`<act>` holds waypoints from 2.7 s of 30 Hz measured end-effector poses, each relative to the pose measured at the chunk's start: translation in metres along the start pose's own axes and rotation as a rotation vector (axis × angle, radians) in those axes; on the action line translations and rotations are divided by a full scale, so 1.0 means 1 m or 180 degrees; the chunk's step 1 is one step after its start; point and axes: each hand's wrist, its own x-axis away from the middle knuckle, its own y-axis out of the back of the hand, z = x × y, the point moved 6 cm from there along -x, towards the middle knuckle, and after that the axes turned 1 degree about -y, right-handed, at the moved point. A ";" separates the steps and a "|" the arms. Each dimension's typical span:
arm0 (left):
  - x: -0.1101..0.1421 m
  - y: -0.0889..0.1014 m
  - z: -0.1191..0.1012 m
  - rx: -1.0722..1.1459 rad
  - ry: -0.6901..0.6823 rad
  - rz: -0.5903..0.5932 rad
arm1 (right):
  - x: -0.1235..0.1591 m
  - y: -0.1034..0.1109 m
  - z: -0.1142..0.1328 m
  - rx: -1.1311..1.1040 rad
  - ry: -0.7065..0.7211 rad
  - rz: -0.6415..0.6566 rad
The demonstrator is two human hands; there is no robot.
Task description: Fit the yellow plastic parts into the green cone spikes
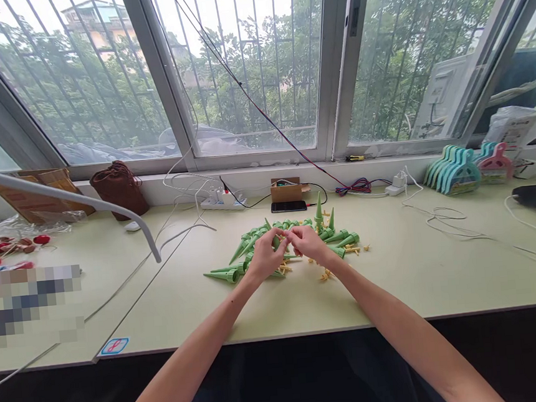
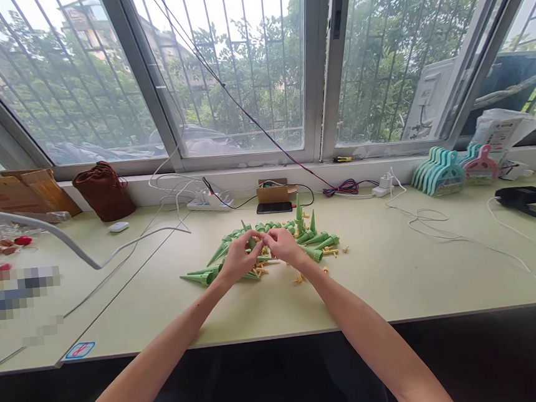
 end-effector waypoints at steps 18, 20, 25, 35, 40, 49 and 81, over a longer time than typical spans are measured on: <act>-0.001 0.002 0.001 -0.0048 0.0101 -0.0130 | 0.002 -0.004 0.003 -0.0038 0.0073 0.0176; -0.001 0.002 0.002 -0.0038 0.0174 -0.0143 | 0.001 -0.004 0.002 -0.0102 0.0097 0.0195; 0.000 0.003 0.003 0.0006 0.0274 -0.0143 | -0.001 -0.008 -0.001 -0.0158 0.0147 0.0330; 0.000 0.002 0.002 0.0076 0.0232 -0.0081 | 0.000 -0.008 -0.001 -0.0056 0.0111 0.0320; 0.000 0.001 0.001 0.0077 0.0202 -0.0060 | 0.000 -0.006 -0.002 0.0038 0.0027 0.0268; 0.000 0.002 0.001 0.0082 0.0153 -0.0107 | 0.002 -0.006 0.002 0.0055 0.0056 0.0305; 0.000 0.002 0.000 0.0031 0.0179 -0.0052 | -0.001 -0.008 -0.006 0.0044 0.0112 0.0280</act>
